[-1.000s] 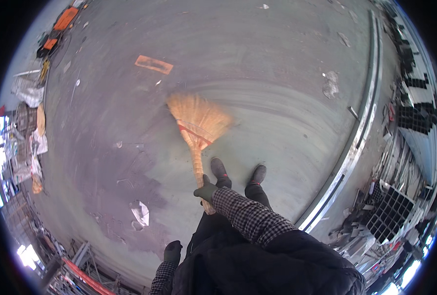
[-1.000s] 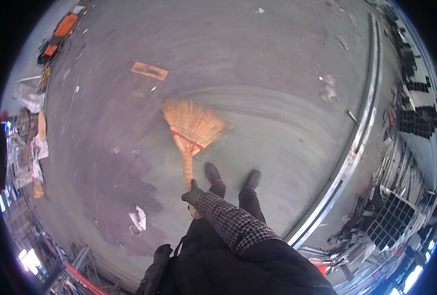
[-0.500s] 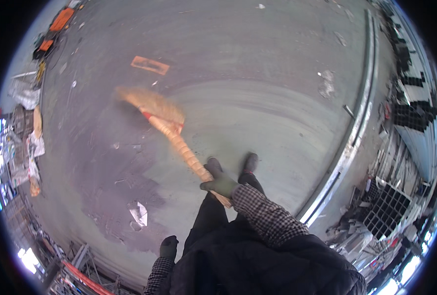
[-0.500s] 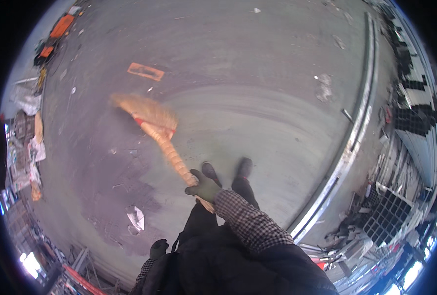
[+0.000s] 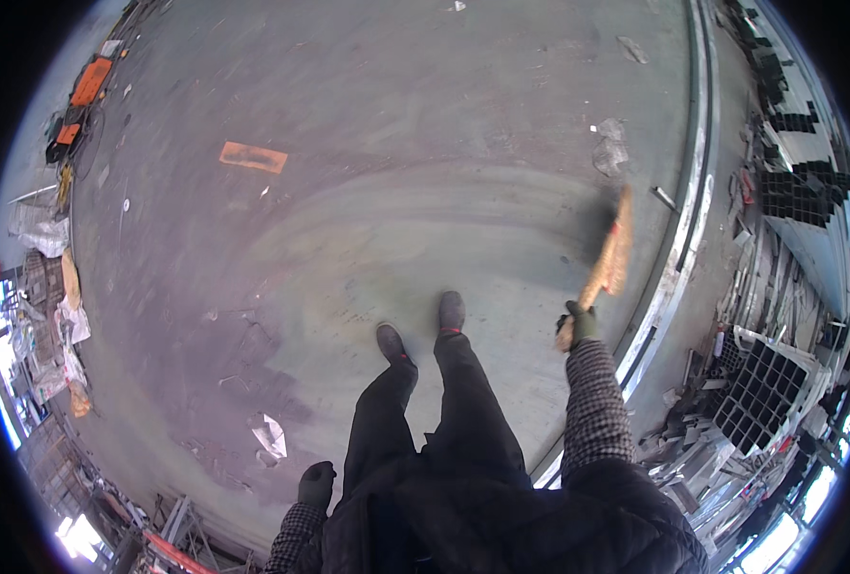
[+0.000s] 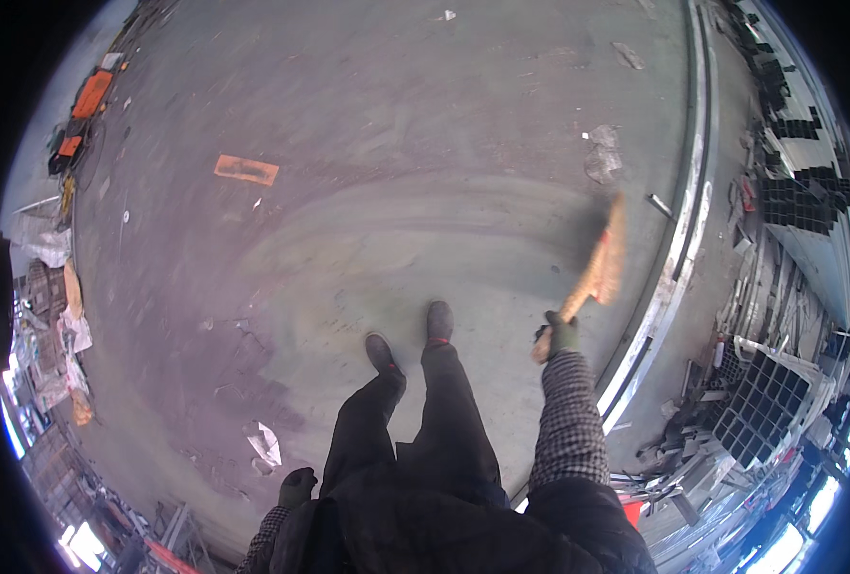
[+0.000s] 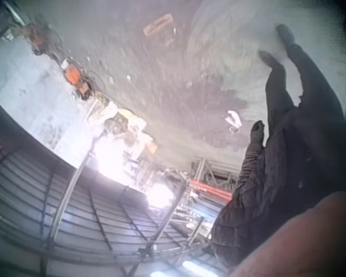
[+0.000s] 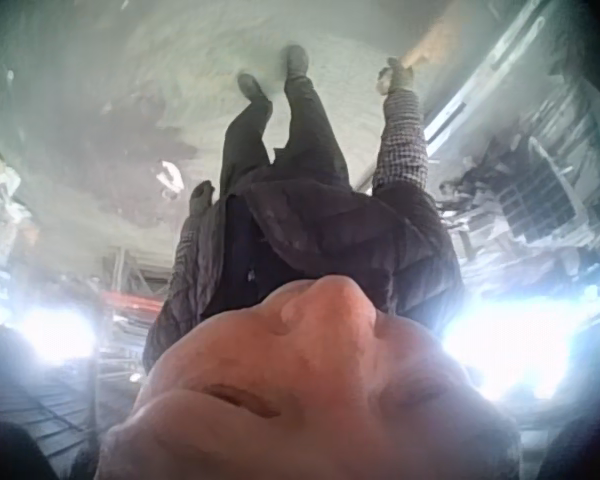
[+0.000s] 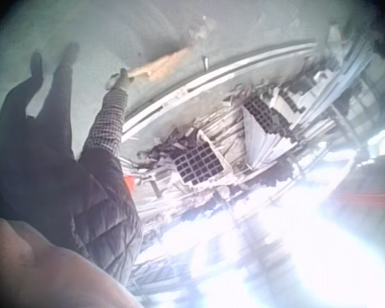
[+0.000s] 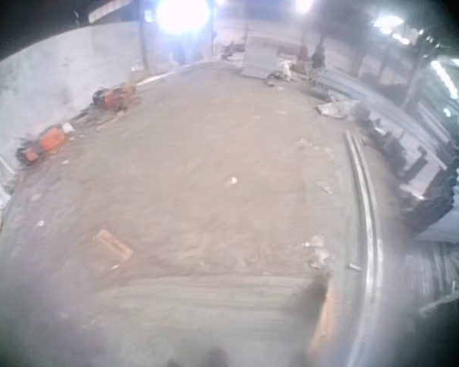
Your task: The person sweeps a workshop floor using a broom, gathering scattered debris into a pile. The person moves around the area to cover different sections and continues sweeping until the end of the clip.
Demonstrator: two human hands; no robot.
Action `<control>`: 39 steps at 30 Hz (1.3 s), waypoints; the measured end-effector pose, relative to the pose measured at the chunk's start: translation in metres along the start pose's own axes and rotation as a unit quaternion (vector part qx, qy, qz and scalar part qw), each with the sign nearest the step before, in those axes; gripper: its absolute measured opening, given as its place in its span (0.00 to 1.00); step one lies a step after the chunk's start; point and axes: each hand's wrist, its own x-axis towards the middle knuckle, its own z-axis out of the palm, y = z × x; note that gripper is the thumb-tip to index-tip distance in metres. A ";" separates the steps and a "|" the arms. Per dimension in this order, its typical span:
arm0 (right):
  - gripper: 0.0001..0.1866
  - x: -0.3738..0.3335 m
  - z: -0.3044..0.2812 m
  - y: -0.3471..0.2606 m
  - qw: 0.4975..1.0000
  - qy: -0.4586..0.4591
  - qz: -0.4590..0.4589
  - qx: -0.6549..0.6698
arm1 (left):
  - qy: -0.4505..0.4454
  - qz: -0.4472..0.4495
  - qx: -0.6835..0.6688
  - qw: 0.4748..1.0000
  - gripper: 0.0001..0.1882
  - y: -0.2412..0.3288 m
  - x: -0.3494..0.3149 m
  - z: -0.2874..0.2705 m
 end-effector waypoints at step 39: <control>0.53 -0.422 0.452 0.272 0.587 -0.609 0.146 -0.513 | 0.060 -0.042 -0.178 0.981 0.15 -0.191 0.016 -0.132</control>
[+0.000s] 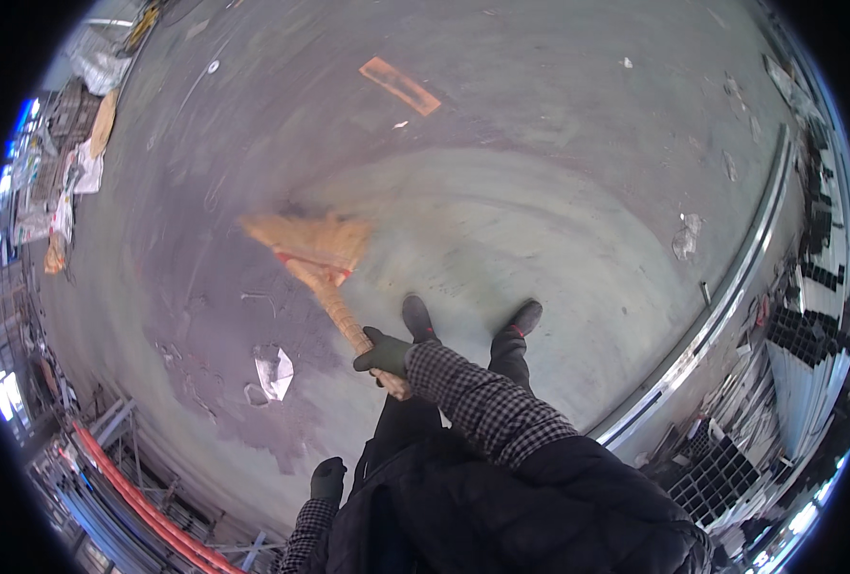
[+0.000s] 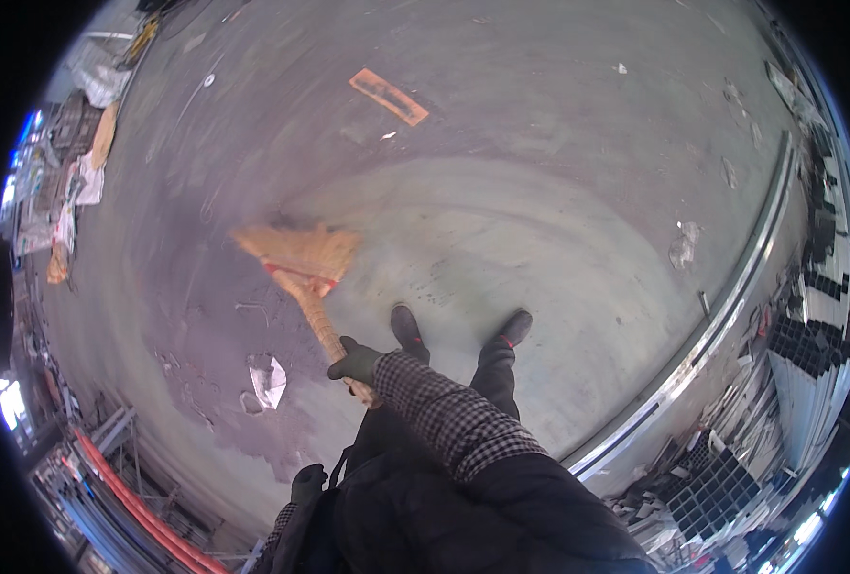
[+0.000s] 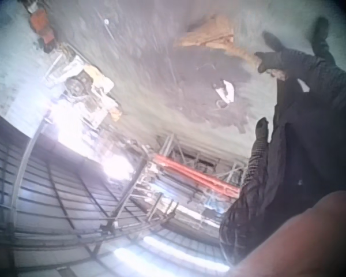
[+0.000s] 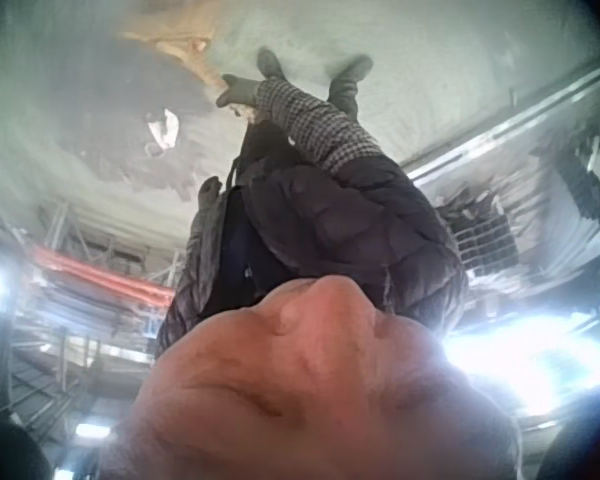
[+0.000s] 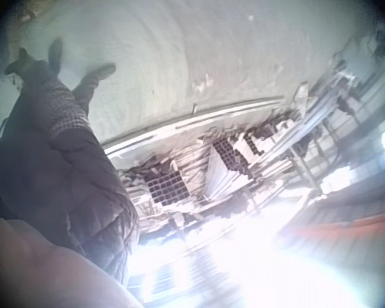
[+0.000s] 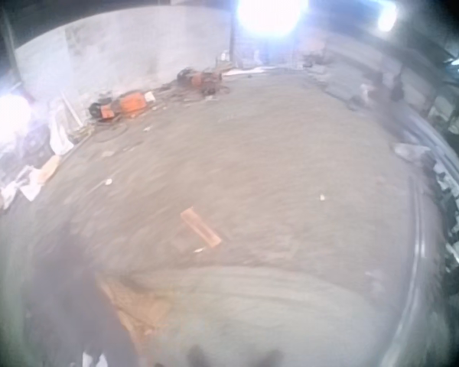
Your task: The person sweeps a workshop floor using a broom, gathering scattered debris into a pile. The person moves around the area to cover different sections and continues sweeping until the end of the clip.
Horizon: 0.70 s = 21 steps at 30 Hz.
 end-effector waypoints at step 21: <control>0.32 -0.380 -0.394 0.295 0.613 0.571 -0.223 0.498 | -0.065 0.112 0.141 0.981 0.16 0.261 -0.008 0.233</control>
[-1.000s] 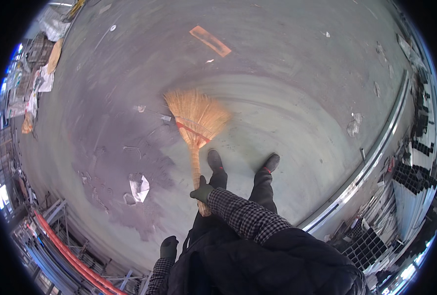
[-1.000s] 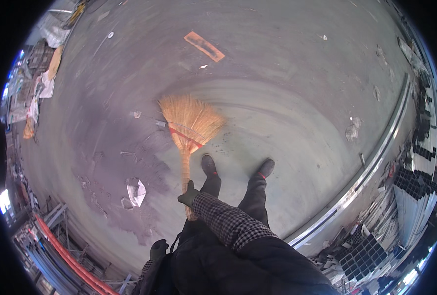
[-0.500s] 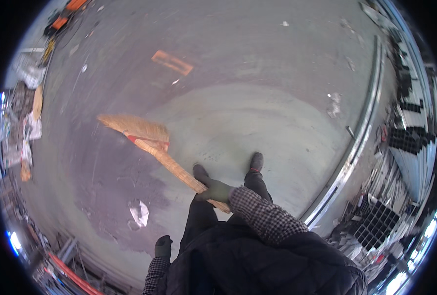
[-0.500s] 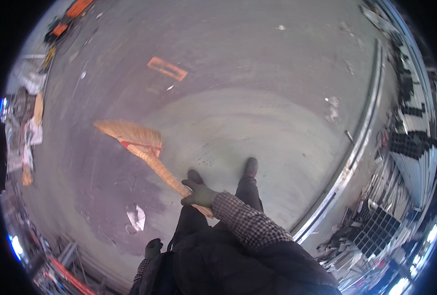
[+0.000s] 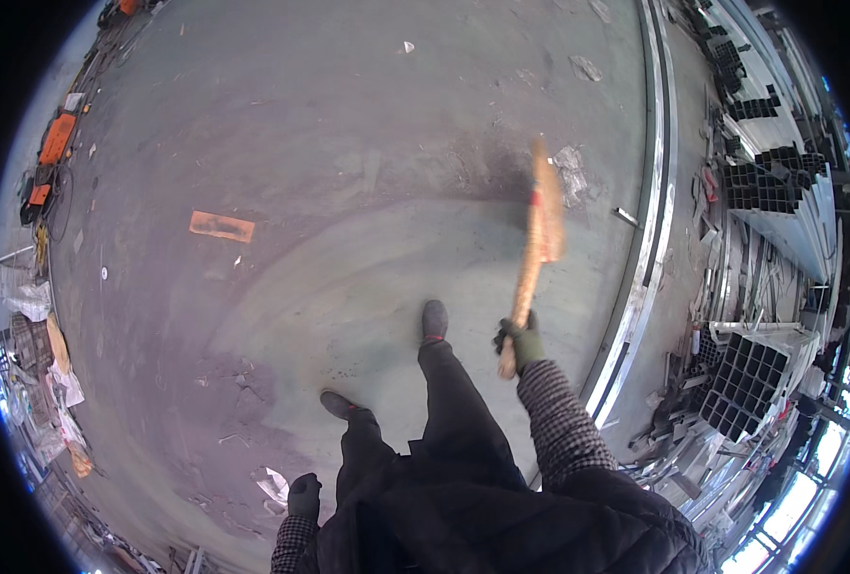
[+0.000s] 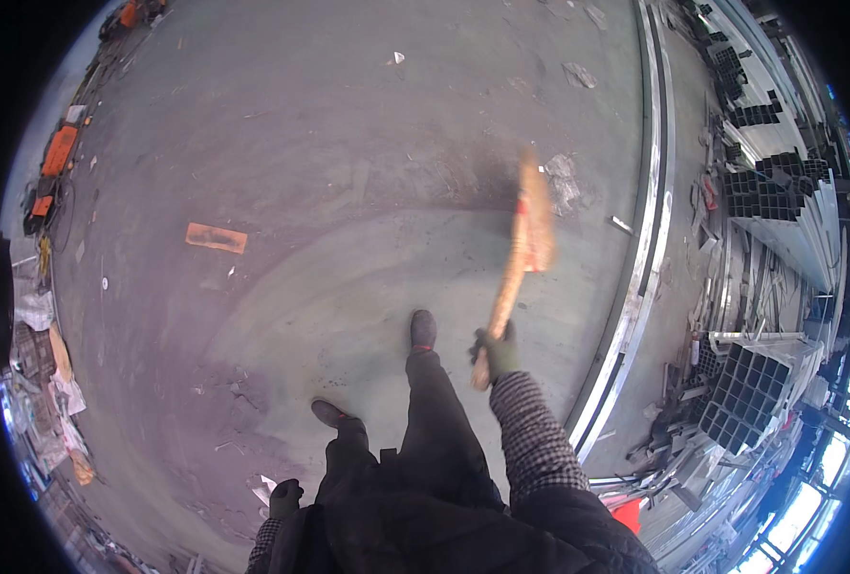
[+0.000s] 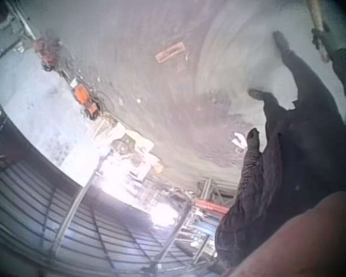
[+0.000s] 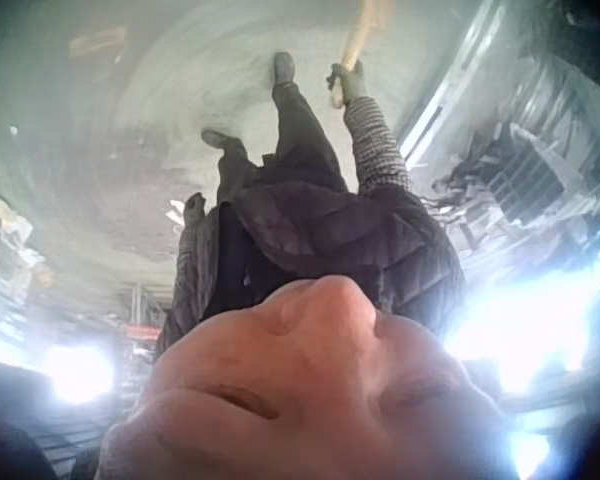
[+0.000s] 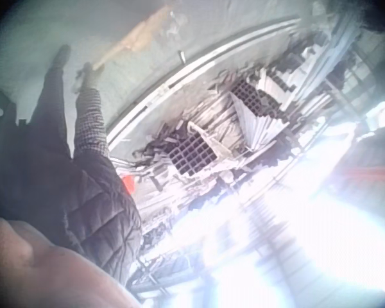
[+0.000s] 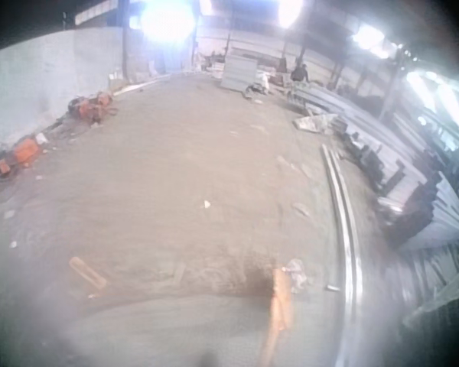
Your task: The person sweeps a workshop floor using a broom, gathering scattered debris into a pile. The person moves around the area to cover different sections and continues sweeping until the end of the clip.
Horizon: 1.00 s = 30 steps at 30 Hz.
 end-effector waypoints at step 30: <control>0.63 -0.053 0.260 0.079 0.785 -0.257 0.117 -0.551 | -0.038 -0.085 0.022 0.995 0.17 -0.076 0.012 -0.033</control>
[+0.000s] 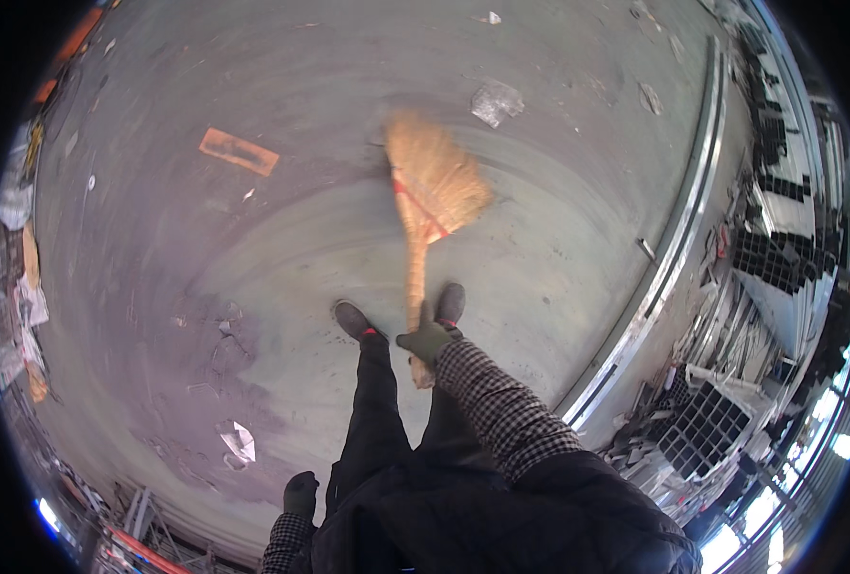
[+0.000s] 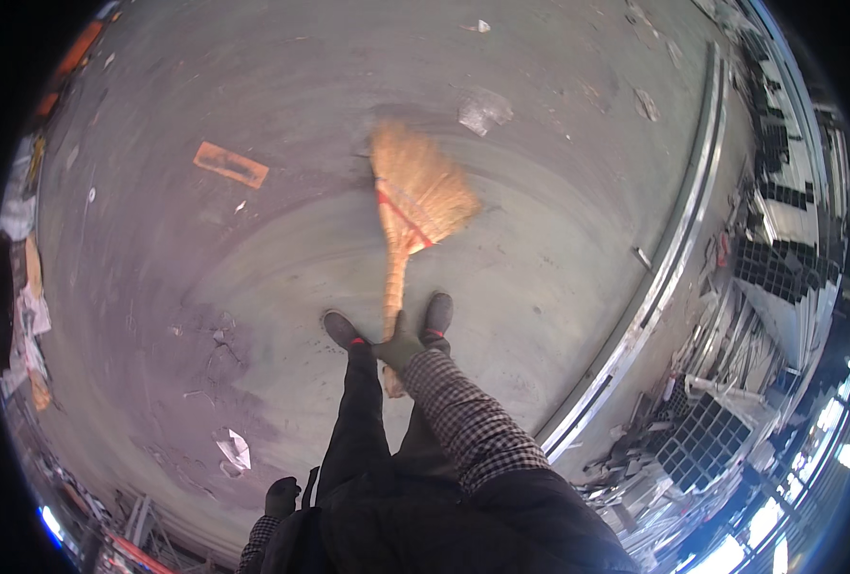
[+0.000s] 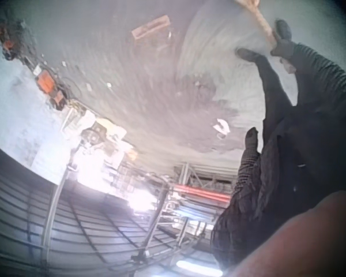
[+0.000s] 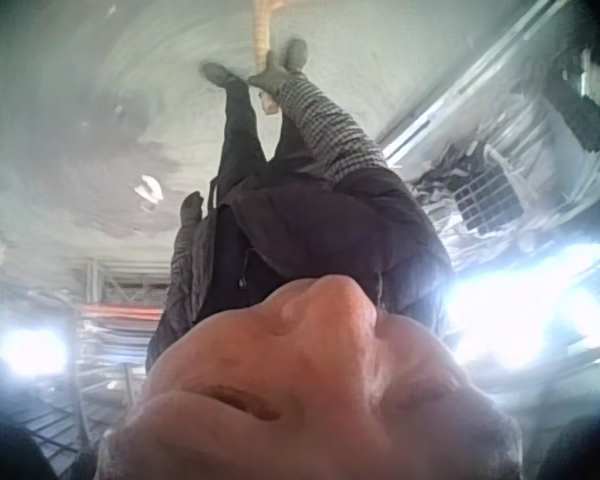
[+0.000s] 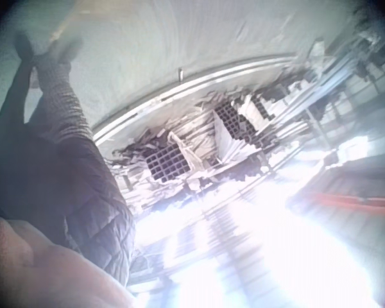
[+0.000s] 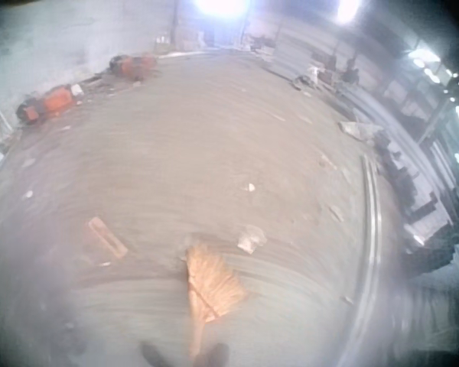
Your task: The person sweeps a workshop floor using a broom, gathering scattered debris into a pile. The person moves around the area to cover different sections and continues sweeping until the end of the clip.
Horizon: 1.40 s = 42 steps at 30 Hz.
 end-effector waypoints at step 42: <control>0.56 0.033 0.161 -0.006 0.950 -0.104 -0.043 -0.293 | 0.001 -0.150 -0.168 0.974 0.18 -0.036 -0.031 0.020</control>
